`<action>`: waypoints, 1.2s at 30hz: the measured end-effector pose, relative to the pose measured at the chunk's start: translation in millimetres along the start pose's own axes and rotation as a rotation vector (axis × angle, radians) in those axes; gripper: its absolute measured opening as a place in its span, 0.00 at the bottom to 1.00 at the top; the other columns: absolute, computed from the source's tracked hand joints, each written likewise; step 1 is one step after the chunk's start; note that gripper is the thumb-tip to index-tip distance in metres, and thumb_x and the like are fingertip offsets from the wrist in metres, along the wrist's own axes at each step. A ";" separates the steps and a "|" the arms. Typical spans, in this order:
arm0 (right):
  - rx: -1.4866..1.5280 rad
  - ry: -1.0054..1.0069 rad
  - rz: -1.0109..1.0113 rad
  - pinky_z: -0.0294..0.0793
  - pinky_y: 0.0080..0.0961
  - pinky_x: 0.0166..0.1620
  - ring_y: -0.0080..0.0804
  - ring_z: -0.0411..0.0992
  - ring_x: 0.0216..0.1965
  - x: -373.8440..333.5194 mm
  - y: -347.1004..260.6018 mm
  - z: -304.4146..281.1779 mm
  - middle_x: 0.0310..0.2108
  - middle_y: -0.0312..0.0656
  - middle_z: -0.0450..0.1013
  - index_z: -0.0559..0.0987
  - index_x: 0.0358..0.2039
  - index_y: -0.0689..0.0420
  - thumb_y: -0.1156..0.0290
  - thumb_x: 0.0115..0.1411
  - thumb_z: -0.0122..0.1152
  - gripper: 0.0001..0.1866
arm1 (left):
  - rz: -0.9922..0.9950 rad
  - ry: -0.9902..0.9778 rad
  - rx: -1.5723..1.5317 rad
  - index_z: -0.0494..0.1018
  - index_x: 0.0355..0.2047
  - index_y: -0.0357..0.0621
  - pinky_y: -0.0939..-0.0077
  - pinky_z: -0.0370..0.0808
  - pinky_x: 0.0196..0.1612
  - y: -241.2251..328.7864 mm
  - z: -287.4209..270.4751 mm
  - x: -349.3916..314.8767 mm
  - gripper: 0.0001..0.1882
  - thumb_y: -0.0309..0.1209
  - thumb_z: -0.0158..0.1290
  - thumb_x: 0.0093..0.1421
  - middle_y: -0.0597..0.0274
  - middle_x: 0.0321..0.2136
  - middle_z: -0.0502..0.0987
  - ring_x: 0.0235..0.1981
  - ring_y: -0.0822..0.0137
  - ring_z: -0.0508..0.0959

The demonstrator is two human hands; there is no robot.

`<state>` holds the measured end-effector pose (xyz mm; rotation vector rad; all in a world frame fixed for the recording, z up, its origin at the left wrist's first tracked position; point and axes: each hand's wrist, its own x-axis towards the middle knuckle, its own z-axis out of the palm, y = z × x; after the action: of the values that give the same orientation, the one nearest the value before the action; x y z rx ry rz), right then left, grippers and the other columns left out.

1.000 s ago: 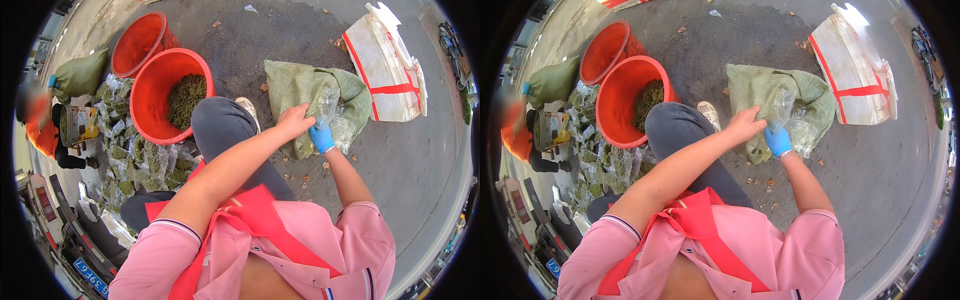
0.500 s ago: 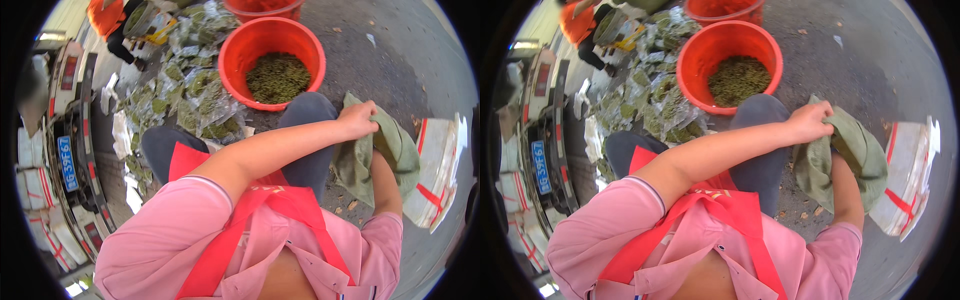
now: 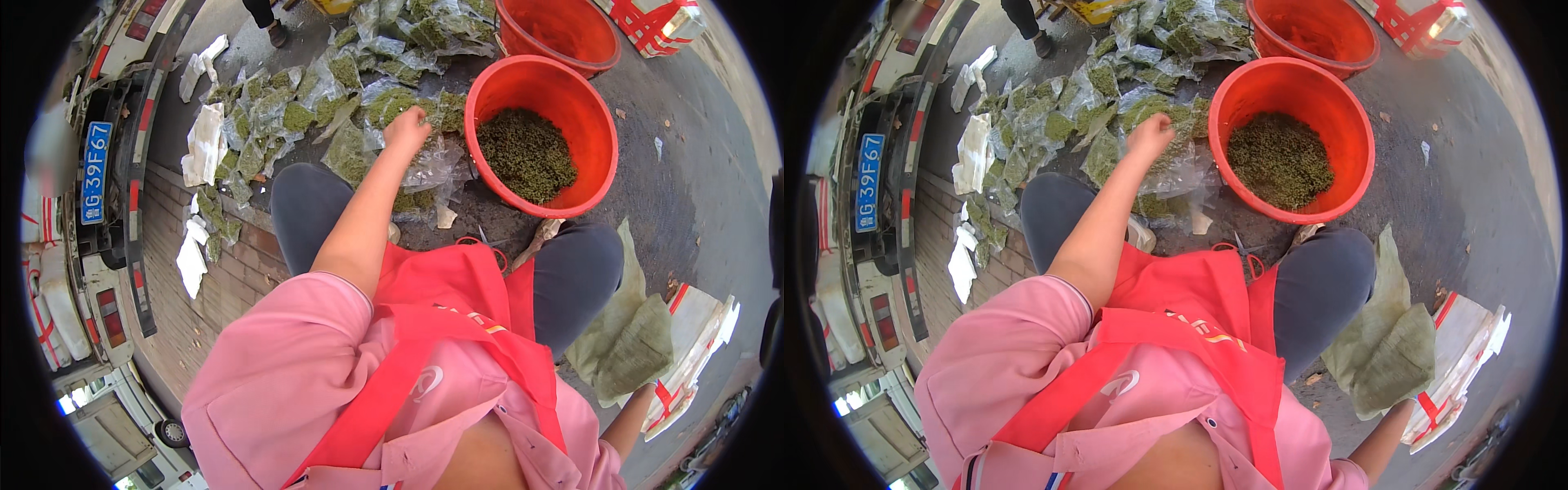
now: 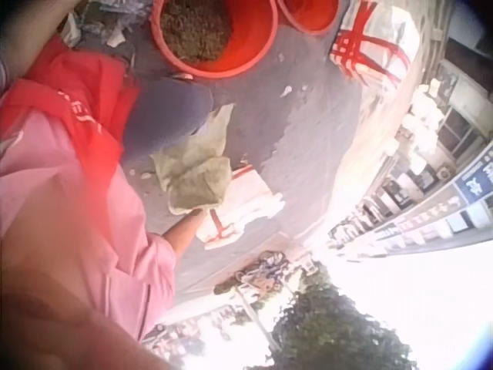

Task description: The person scoops green leafy material from a red bucket into small plastic bags, ties them, and places them on the ground. The person repeats this process continuously.

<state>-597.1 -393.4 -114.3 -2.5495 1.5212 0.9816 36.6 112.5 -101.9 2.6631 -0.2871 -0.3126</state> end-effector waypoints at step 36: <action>1.563 -0.310 -1.146 0.68 0.18 0.37 0.19 0.69 0.28 -153.7 -479.2 -243.1 0.25 0.35 0.73 0.77 0.30 0.63 0.68 0.57 0.53 0.10 | 0.668 -0.230 -0.326 0.74 0.16 0.48 0.77 0.70 0.23 96.6 -88.0 -107.1 0.12 0.41 0.57 0.47 0.66 0.16 0.75 0.18 0.69 0.75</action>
<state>-142.8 -96.9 20.1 -1.4007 0.1773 -0.0955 -56.8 89.5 37.0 2.0657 -1.0625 -0.4013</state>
